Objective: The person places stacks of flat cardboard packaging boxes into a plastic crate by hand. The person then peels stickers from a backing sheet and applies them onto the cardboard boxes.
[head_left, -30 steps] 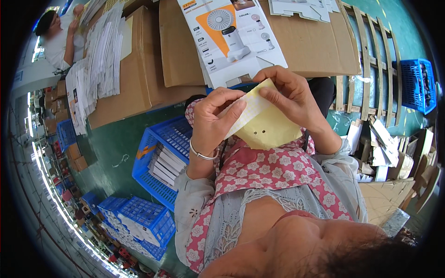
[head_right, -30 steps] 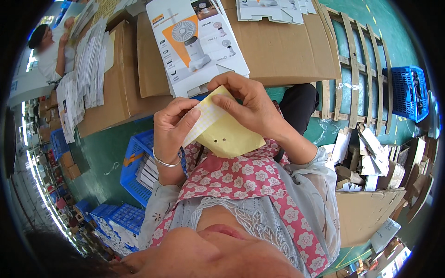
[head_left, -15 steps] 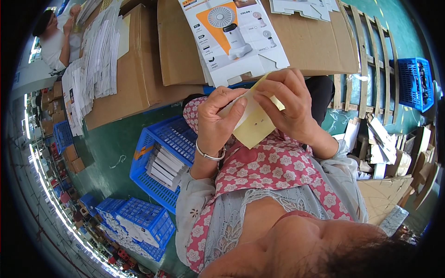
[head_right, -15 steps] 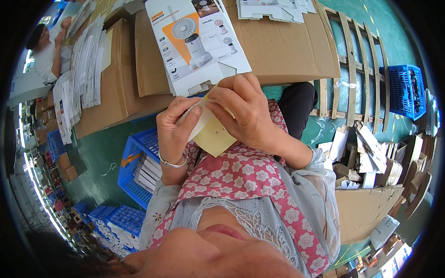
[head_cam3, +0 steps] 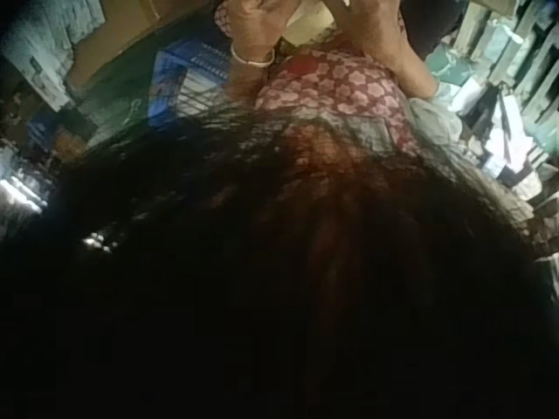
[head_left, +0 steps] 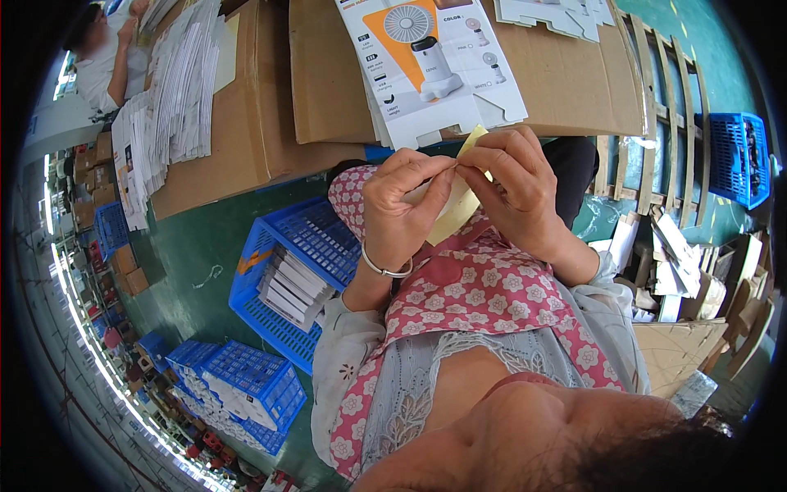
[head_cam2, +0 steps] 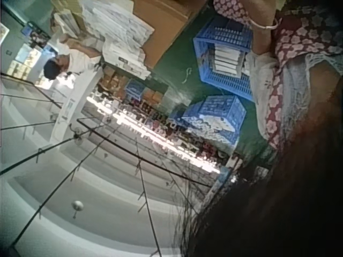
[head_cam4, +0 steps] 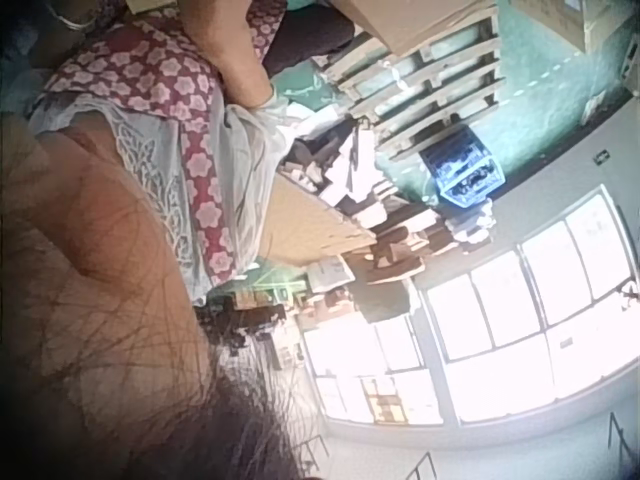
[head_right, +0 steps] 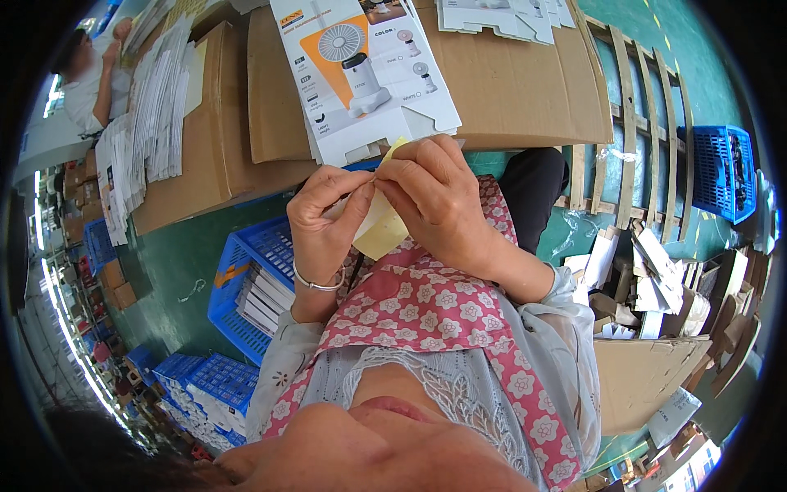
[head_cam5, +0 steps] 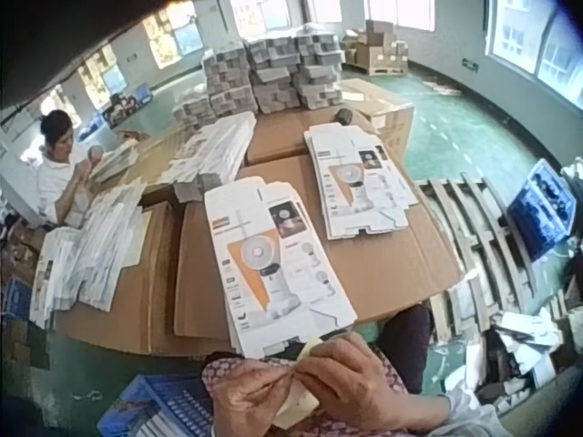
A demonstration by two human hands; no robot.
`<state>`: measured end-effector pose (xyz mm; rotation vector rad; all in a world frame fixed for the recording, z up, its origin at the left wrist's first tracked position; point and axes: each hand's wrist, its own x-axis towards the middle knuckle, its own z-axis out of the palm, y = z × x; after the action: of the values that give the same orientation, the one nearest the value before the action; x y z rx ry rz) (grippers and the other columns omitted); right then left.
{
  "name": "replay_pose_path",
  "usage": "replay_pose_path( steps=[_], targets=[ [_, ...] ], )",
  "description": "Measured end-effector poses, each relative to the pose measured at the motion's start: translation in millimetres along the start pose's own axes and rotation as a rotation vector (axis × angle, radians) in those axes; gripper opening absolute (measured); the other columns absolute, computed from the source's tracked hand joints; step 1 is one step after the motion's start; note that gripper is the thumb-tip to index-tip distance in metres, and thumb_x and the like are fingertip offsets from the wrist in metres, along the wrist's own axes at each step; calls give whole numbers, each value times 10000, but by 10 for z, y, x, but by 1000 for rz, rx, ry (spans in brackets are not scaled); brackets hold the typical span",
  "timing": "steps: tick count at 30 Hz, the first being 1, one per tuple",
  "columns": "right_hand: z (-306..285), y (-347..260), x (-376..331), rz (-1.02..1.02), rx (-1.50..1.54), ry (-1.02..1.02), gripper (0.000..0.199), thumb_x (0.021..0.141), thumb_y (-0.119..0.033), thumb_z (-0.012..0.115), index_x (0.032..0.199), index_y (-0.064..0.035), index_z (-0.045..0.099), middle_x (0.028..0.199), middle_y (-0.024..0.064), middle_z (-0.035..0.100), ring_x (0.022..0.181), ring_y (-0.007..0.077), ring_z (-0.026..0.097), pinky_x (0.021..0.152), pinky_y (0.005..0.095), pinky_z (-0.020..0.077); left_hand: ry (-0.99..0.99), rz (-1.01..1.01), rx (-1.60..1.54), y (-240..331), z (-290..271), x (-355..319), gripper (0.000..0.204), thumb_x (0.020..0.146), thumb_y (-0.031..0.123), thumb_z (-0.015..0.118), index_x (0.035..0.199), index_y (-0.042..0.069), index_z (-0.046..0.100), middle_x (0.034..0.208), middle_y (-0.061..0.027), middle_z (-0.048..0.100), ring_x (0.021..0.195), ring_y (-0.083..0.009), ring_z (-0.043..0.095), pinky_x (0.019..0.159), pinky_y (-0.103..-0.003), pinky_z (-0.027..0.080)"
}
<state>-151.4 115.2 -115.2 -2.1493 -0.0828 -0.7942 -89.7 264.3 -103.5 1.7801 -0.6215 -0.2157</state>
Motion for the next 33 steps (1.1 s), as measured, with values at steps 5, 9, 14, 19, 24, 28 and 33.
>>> replay_pose_path(
  steps=[5, 9, 14, 19, 24, 28, 33],
  targets=[
    [7, -17, 6, 57, 16, -3, 233, 673, 21, 738, 866, -39, 622, 844, 83, 574, 777, 263, 543, 661, 348, 444, -2, -30, 6, 10, 2, 15, 150, 775, -38, 682, 919, -1, 701, 782, -73, 652, 706, -145, 622, 639, -246, 482],
    [-96, -33, 53, 90, 68, -41, 198, 694, 29, 723, 850, -29, 617, 833, 87, 574, 784, 251, 551, 671, 327, 445, -7, -50, -57, 7, 2, 21, 139, 777, -36, 675, 909, 1, 700, 774, -79, 647, 697, -154, 622, 632, -252, 479],
    [-403, 181, 233, 524, 451, -143, 84, 825, -70, 647, 845, 4, 611, 782, 17, 585, 742, 90, 511, 675, 244, 415, -128, 85, 159, 48, 13, 22, 148, 737, -22, 706, 876, 28, 699, 772, -93, 599, 682, -218, 600, 611, -303, 469],
    [-530, 515, 417, 648, 435, -250, 146, 860, -139, 634, 868, 6, 620, 760, 6, 575, 707, 67, 467, 652, 226, 395, -193, 165, 202, 135, 40, 17, 191, 684, -6, 734, 856, 72, 704, 892, -46, 596, 872, -225, 550, 715, -327, 456],
    [-526, 712, 535, 397, 261, -289, 107, 856, -120, 638, 869, -14, 639, 932, 43, 553, 822, 120, 508, 697, 261, 414, -181, 325, 365, 122, 33, 41, 142, 699, 44, 739, 831, 85, 705, 1165, -92, 613, 1171, -317, 487, 980, -413, 373],
    [-494, 737, 637, 239, 144, -359, 55, 819, -59, 640, 851, -15, 649, 1069, 83, 524, 960, 202, 526, 785, 324, 446, -195, 297, 438, -17, 42, 39, 93, 737, 83, 723, 828, 85, 704, 1257, -101, 582, 1302, -336, 392, 1082, -475, 264],
    [-473, 820, 626, 199, 109, -406, 52, 795, -47, 644, 825, -5, 647, 1046, 91, 526, 958, 218, 537, 793, 326, 457, -219, 253, 449, -31, 38, 29, 83, 745, 80, 715, 826, 91, 701, 1251, -74, 587, 1298, -318, 403, 1088, -469, 258]
  ],
)
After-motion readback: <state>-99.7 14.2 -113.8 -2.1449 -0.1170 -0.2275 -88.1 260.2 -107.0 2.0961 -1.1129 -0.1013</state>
